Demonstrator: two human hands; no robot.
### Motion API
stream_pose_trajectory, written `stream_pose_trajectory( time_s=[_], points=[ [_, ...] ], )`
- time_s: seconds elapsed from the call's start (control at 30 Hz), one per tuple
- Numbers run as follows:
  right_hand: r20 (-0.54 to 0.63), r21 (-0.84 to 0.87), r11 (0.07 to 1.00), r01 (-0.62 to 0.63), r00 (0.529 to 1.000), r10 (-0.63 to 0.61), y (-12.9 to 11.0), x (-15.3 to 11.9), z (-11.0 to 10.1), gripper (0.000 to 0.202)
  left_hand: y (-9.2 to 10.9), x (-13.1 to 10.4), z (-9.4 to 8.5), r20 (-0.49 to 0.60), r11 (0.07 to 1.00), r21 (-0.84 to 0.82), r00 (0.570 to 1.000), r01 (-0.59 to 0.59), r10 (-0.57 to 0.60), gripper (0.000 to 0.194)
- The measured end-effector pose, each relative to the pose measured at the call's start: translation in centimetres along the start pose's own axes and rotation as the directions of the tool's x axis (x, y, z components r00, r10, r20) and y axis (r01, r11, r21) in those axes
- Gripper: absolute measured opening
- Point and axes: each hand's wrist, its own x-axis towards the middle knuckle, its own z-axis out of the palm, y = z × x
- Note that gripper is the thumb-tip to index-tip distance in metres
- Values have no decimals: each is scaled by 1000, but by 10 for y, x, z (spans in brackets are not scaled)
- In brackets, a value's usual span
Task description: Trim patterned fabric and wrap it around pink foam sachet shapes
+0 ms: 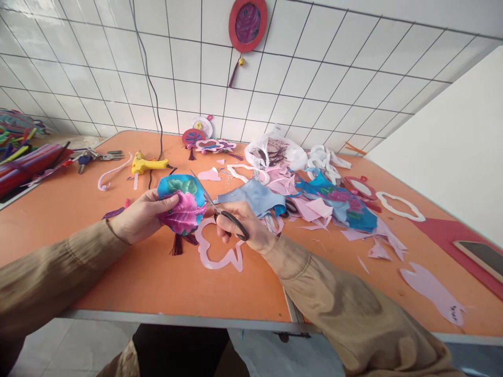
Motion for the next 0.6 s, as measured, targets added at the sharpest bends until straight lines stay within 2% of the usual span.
stream_pose_trajectory(
  time_s=[0.17, 0.33, 0.6],
  points=[
    [-8, 16, 1000, -21, 1000, 21, 6, 1, -6, 69, -1, 0, -6, 28, 996, 82, 999, 37, -40, 27],
    [-6, 54, 998, -30, 1000, 31, 8, 1, -8, 69, -1, 1, -8, 65, 992, 125, 997, 35, -43, 27],
    [-6, 51, 998, -37, 999, 37, 4, 1, -6, 69, -2, 1, -8, 40, 992, 119, 998, 45, -50, 32]
  ],
)
